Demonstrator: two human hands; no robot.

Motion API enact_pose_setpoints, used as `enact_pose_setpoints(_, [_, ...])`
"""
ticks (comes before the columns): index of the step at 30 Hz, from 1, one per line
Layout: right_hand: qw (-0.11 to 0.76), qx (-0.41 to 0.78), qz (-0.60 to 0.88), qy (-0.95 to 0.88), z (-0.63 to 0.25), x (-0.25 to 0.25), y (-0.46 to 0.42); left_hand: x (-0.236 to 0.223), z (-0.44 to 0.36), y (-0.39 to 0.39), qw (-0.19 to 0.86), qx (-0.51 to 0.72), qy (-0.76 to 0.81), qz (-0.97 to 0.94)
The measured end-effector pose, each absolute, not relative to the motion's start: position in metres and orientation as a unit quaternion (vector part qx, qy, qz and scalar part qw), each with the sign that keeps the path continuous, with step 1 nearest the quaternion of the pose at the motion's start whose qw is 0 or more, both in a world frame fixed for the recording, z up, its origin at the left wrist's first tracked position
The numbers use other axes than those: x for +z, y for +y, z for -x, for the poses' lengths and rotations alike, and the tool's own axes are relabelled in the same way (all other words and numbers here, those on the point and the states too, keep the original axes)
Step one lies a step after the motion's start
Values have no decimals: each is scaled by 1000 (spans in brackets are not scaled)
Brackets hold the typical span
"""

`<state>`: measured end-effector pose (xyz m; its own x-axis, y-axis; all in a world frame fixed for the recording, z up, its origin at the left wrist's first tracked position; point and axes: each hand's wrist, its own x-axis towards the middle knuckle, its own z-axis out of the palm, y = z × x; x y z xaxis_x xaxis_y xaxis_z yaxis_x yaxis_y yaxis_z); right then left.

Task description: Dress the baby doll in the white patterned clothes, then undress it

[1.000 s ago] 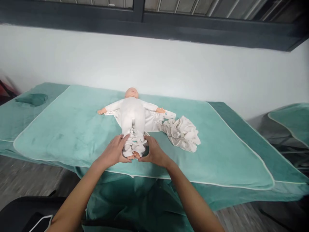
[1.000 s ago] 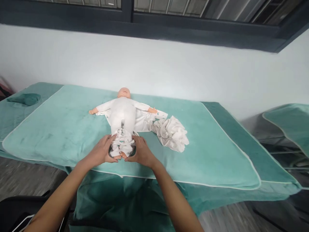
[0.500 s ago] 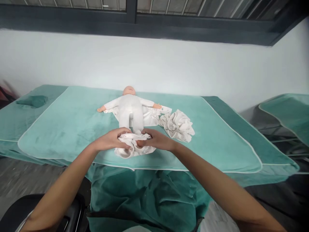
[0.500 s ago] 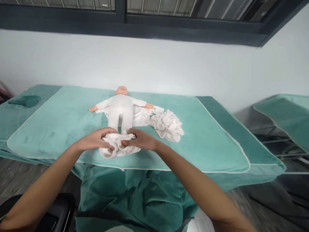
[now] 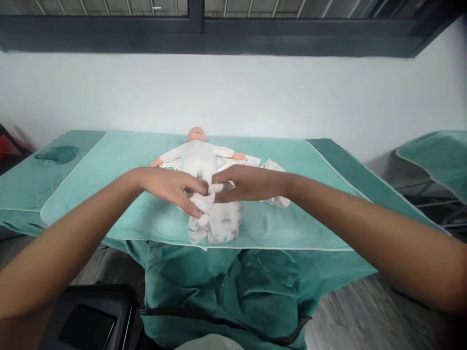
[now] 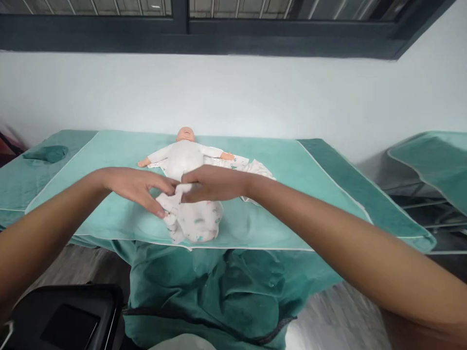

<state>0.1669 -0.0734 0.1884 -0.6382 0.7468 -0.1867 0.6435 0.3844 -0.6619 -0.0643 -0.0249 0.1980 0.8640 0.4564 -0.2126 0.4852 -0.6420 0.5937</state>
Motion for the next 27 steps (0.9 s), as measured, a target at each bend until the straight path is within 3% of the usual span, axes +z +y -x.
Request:
enact_pose_setpoints(6, [222,464,382,-767,-164,222,-71,235,71,-27,350,21,283,-893])
enact_pose_setpoints(13, [287,477,319,-767,-161,247,-78,250,85,-27,420,16,281,-862])
enact_pose_setpoints(17, [266,456,283,-801,-159,261,-84,259,79,-35,440,45,275,-853])
enact_pose_setpoints(23, [284,438,257,-813,-156,274,-86,261,69,-46,483,208,248,-813])
enact_pose_setpoints(27, [232,412,278,-836,-163,279,-85,266,73,-43,408,199,295,-841])
